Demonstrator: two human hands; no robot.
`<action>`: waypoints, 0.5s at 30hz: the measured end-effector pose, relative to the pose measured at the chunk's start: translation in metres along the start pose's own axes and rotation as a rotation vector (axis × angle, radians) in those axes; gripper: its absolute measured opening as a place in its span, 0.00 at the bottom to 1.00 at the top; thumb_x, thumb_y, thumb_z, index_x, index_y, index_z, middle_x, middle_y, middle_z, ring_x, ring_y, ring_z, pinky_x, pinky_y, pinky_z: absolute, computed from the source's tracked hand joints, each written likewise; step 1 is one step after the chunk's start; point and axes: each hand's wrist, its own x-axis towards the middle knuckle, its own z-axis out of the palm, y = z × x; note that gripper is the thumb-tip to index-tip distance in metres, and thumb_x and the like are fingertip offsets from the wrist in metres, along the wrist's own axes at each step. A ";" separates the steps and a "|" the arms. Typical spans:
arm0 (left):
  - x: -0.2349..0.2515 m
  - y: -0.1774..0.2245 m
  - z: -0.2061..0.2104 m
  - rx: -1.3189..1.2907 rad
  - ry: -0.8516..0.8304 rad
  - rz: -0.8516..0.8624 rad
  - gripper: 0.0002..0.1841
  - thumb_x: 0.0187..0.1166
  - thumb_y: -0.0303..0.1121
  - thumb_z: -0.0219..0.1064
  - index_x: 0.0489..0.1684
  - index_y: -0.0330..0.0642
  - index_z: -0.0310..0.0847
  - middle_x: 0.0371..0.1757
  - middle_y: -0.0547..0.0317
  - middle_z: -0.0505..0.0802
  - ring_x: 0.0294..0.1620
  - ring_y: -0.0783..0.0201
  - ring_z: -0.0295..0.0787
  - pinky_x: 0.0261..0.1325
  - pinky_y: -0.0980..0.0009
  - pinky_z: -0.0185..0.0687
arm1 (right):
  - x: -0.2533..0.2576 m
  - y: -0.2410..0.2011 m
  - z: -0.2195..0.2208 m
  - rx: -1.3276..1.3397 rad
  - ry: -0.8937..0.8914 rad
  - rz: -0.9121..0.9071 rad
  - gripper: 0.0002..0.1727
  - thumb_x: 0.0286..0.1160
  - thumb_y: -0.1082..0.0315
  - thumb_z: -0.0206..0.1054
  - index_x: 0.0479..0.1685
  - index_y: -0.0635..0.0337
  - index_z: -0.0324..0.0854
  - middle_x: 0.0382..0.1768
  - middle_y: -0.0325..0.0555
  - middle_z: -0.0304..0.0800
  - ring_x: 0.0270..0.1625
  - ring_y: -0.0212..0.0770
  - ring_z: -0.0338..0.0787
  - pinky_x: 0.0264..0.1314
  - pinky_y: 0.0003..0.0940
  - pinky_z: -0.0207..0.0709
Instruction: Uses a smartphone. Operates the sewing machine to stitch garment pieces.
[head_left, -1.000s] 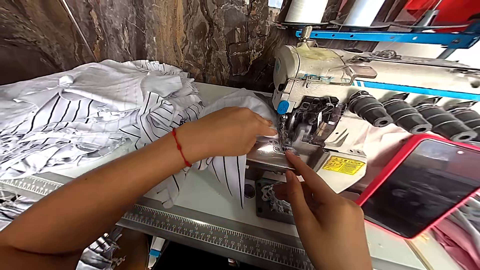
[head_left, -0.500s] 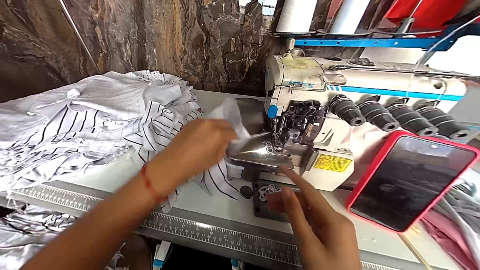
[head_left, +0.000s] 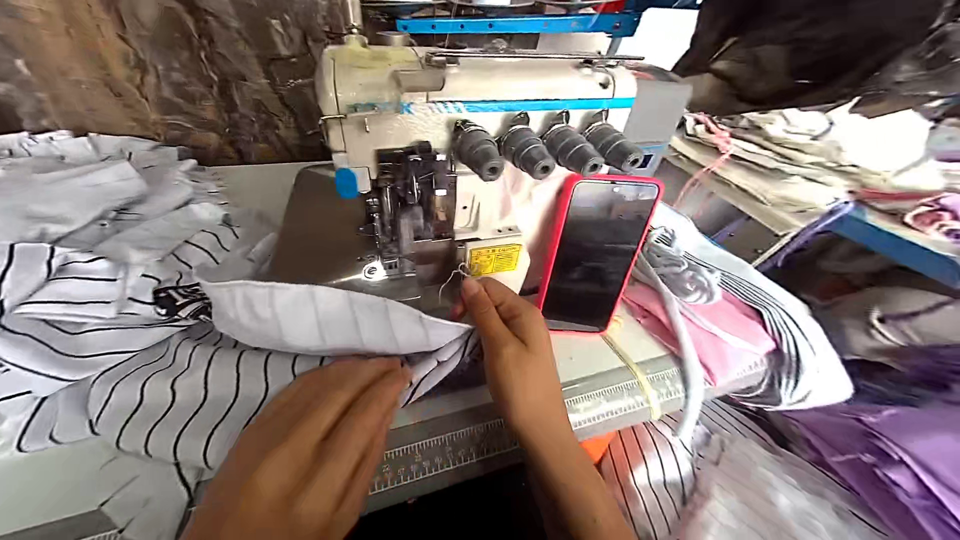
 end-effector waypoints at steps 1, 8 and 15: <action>-0.001 -0.007 0.003 0.042 0.039 0.011 0.12 0.89 0.35 0.58 0.55 0.42 0.87 0.51 0.50 0.95 0.55 0.56 0.93 0.60 0.63 0.85 | -0.003 0.000 0.000 0.040 -0.022 -0.019 0.20 0.90 0.61 0.53 0.27 0.51 0.83 0.17 0.28 0.75 0.20 0.22 0.73 0.23 0.19 0.63; -0.011 -0.043 0.003 0.324 0.171 0.086 0.15 0.88 0.44 0.57 0.42 0.41 0.79 0.38 0.46 0.88 0.39 0.50 0.85 0.44 0.59 0.78 | -0.041 -0.012 0.008 0.478 -0.324 -0.154 0.19 0.89 0.70 0.51 0.35 0.65 0.88 0.36 0.34 0.91 0.44 0.18 0.87 0.50 0.18 0.81; -0.019 -0.063 -0.012 0.239 0.138 0.145 0.16 0.89 0.49 0.57 0.43 0.46 0.81 0.40 0.52 0.87 0.44 0.55 0.85 0.51 0.63 0.77 | -0.051 -0.018 0.004 0.672 -0.346 -0.090 0.17 0.90 0.70 0.54 0.42 0.63 0.91 0.42 0.31 0.93 0.48 0.19 0.88 0.56 0.20 0.83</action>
